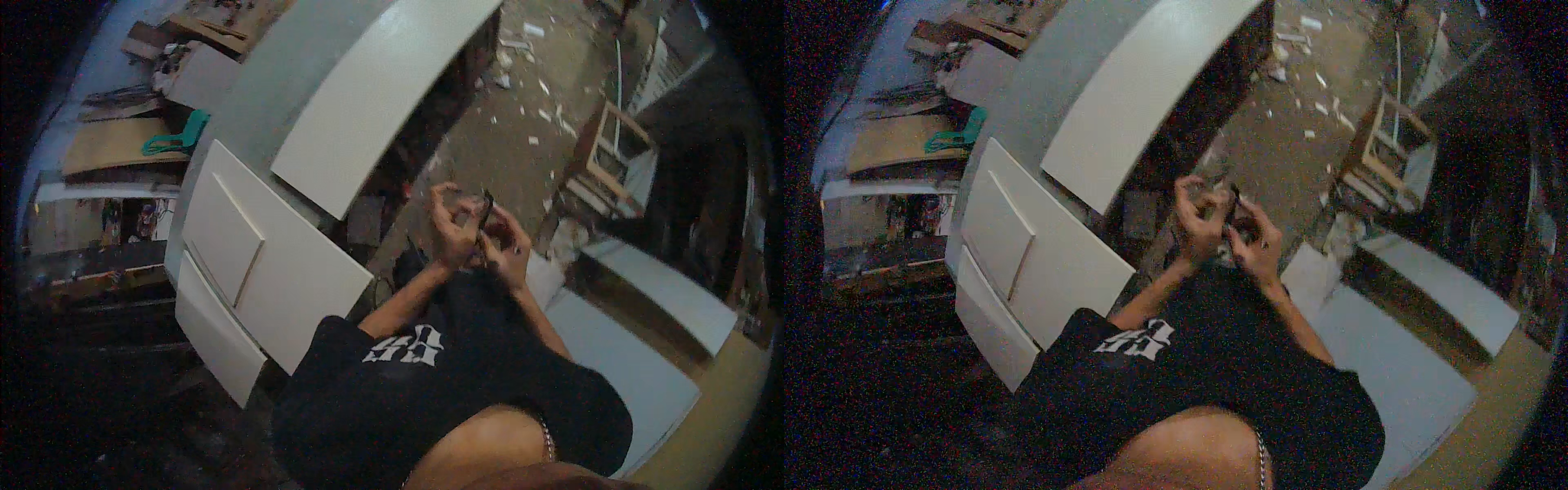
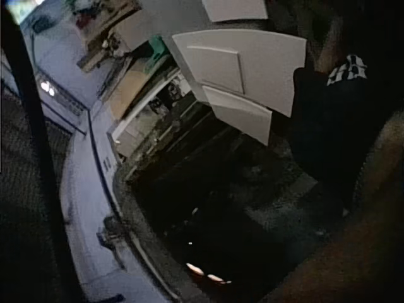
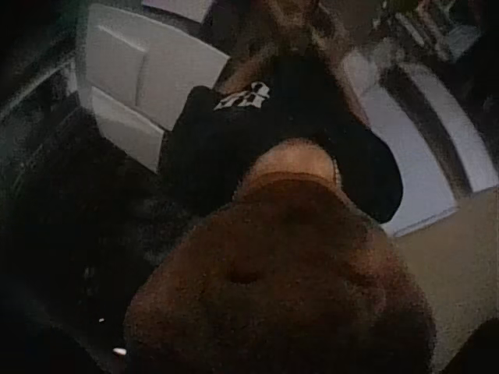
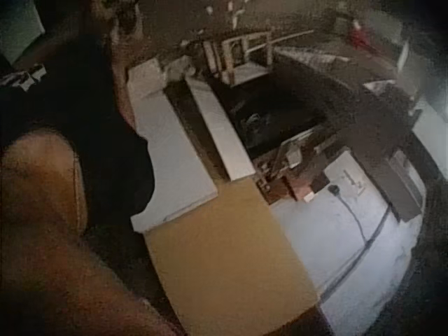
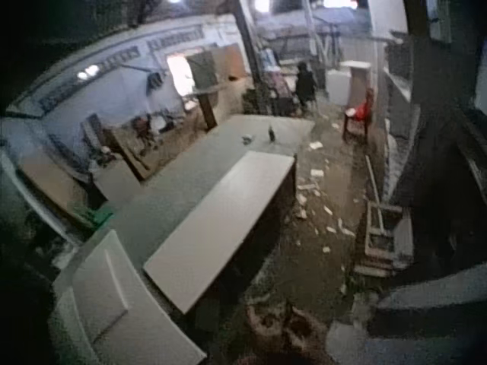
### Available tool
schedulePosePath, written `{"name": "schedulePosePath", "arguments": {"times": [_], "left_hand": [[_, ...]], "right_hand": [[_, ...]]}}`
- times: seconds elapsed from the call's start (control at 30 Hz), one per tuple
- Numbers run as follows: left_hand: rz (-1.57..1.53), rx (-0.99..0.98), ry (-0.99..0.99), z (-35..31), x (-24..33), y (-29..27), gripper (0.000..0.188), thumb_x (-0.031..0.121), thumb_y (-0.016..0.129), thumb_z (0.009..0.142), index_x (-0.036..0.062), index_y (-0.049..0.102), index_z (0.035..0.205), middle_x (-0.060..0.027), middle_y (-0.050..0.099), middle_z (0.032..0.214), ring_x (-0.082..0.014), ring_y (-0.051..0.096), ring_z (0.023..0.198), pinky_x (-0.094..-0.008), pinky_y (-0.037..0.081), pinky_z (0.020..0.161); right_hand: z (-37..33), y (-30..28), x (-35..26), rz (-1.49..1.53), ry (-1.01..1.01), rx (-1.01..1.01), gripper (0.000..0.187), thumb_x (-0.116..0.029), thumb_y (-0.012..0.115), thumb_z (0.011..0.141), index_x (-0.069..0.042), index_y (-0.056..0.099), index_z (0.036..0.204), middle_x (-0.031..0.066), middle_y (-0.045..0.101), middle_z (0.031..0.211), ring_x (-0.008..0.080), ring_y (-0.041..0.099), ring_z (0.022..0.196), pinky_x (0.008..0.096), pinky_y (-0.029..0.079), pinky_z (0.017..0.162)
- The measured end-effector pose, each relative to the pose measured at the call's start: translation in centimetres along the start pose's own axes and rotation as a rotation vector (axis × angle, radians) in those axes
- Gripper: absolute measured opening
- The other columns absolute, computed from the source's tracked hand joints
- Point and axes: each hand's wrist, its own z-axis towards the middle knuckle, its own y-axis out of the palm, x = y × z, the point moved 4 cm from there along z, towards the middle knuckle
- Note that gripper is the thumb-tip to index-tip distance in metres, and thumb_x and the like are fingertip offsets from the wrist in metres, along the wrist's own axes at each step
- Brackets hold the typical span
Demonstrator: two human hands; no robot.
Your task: The person scrapes the edges of white wooden panels using a small blade held in their right hand while supporting the panels with their left hand.
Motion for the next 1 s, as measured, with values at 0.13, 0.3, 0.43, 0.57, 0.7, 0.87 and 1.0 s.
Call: {"name": "schedulePosePath", "arguments": {"times": [0.13, 0.3, 0.43, 0.57, 0.7, 0.87, 1.0], "left_hand": [[-0.253, -0.009, -0.245, -0.5, -4.2, -0.9, 0.049, 0.015, 0.067, 0.089, 0.0049, 0.036, 0.126, -0.0029, 0.061, 0.069, -0.0105, 0.061, 0.073, -0.0244, 0.048, 0.070], [-0.389, 0.013, -0.231, 1.7, -3.2, -3.5, 0.047, 0.011, 0.062, 0.092, 0.0030, 0.033, 0.129, -0.0051, 0.064, 0.076, -0.0093, 0.060, 0.070, -0.0236, 0.048, 0.067], [-0.473, -0.003, -0.248, 3.9, -3.8, -7.3, 0.055, 0.004, 0.060, 0.091, 0.0047, 0.026, 0.134, -0.0082, 0.066, 0.087, -0.0120, 0.064, 0.080, -0.0244, 0.052, 0.069], [-0.293, 0.058, -0.044, 4.7, -5.6, -13.1, 0.060, 0.007, 0.063, 0.089, -0.0011, 0.025, 0.134, -0.0090, 0.068, 0.090, -0.0165, 0.064, 0.088, -0.0303, 0.050, 0.081], [0.008, 0.181, 0.056, 4.0, -8.3, -18.6, 0.051, 0.008, 0.064, 0.087, -0.0022, 0.031, 0.125, -0.0103, 0.068, 0.086, -0.0195, 0.064, 0.090, -0.0333, 0.047, 0.085], [-0.202, 0.379, -0.089, 2.3, -7.6, -22.6, 0.041, 0.011, 0.067, 0.087, 0.0011, 0.035, 0.111, -0.0085, 0.067, 0.078, -0.0161, 0.062, 0.083, -0.0312, 0.043, 0.087], [-0.144, 0.566, -0.035, 3.0, -8.4, -23.6, 0.042, 0.012, 0.069, 0.086, 0.0014, 0.037, 0.111, -0.0066, 0.063, 0.080, -0.0133, 0.059, 0.078, -0.0282, 0.044, 0.080]], "right_hand": [[0.1, 2.2, -0.8, -0.060, 0.094, -0.078, 0.048, 0.002, 0.069, 0.078, -0.002, 0.057, 0.124, 0.0064, 0.068, 0.095, 0.0116, 0.064, 0.084, 0.0257, 0.051, 0.075], [2.1, 5.5, 0.5, 0.080, 0.056, -0.118, 0.046, 0.004, 0.068, 0.079, 0.002, 0.055, 0.122, 0.0075, 0.067, 0.092, 0.0130, 0.063, 0.082, 0.0277, 0.051, 0.075], [4.5, 9.4, 0.2, 0.101, 0.021, -0.181, 0.044, 0.004, 0.066, 0.080, 0.002, 0.054, 0.123, 0.0081, 0.067, 0.092, 0.0145, 0.064, 0.082, 0.0294, 0.052, 0.075], [5.2, 14.5, 0.2, 0.011, -0.052, -0.289, 0.043, 0.004, 0.064, 0.081, 0.002, 0.055, 0.122, 0.0084, 0.067, 0.093, 0.0154, 0.065, 0.084, 0.0301, 0.052, 0.076], [4.6, 19.2, 1.4, -0.094, -0.139, -0.461, 0.042, -0.002, 0.065, 0.082, 0.001, 0.055, 0.123, 0.0075, 0.066, 0.093, 0.0145, 0.063, 0.090, 0.0304, 0.051, 0.080], [3.8, 23.9, -0.4, 0.049, -0.049, -0.661, 0.044, 0.002, 0.064, 0.082, 0.001, 0.055, 0.125, 0.0053, 0.065, 0.096, 0.0125, 0.061, 0.092, 0.0296, 0.050, 0.081], [5.0, 25.8, 0.9, -0.057, -0.013, -0.810, 0.048, 0.002, 0.064, 0.080, 0.000, 0.054, 0.127, 0.0053, 0.064, 0.100, 0.0120, 0.059, 0.093, 0.0285, 0.048, 0.082]]}}
